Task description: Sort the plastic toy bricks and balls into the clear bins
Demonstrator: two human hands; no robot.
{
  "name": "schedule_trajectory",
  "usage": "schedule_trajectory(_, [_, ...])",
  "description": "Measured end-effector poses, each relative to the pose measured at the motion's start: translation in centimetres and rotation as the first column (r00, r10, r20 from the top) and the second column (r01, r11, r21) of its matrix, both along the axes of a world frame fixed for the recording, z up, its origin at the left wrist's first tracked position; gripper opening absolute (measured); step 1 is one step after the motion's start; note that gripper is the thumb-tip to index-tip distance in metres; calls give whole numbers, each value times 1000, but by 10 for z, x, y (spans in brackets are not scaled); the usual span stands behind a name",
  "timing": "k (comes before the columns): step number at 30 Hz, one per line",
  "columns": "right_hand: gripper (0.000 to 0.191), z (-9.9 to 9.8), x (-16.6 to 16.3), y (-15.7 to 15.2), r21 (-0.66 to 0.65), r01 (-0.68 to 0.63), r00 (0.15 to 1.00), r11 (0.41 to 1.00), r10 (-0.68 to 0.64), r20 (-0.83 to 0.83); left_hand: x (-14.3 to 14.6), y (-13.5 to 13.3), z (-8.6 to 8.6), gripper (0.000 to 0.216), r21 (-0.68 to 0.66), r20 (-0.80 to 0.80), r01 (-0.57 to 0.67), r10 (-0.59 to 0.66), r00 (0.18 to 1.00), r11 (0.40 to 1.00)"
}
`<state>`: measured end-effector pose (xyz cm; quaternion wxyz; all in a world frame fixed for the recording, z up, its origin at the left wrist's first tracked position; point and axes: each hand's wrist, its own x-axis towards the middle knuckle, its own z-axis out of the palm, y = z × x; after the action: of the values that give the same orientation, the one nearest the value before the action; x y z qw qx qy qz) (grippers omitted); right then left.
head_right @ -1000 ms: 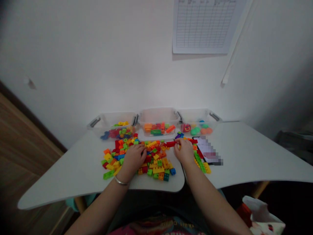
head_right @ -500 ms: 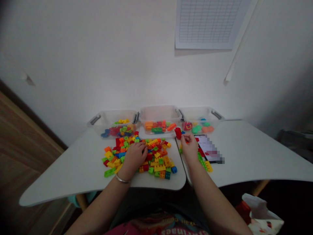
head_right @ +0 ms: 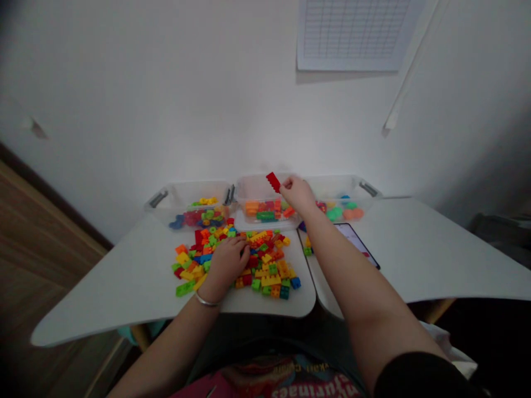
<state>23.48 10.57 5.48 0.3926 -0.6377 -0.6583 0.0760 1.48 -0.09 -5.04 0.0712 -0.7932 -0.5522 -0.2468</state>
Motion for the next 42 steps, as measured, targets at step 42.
schedule_trajectory(42, [27, -112, 13, -96, 207, -260, 873, 943, 138, 467, 0, -1, 0, 24, 14, -49, -2, 3, 999, 1000])
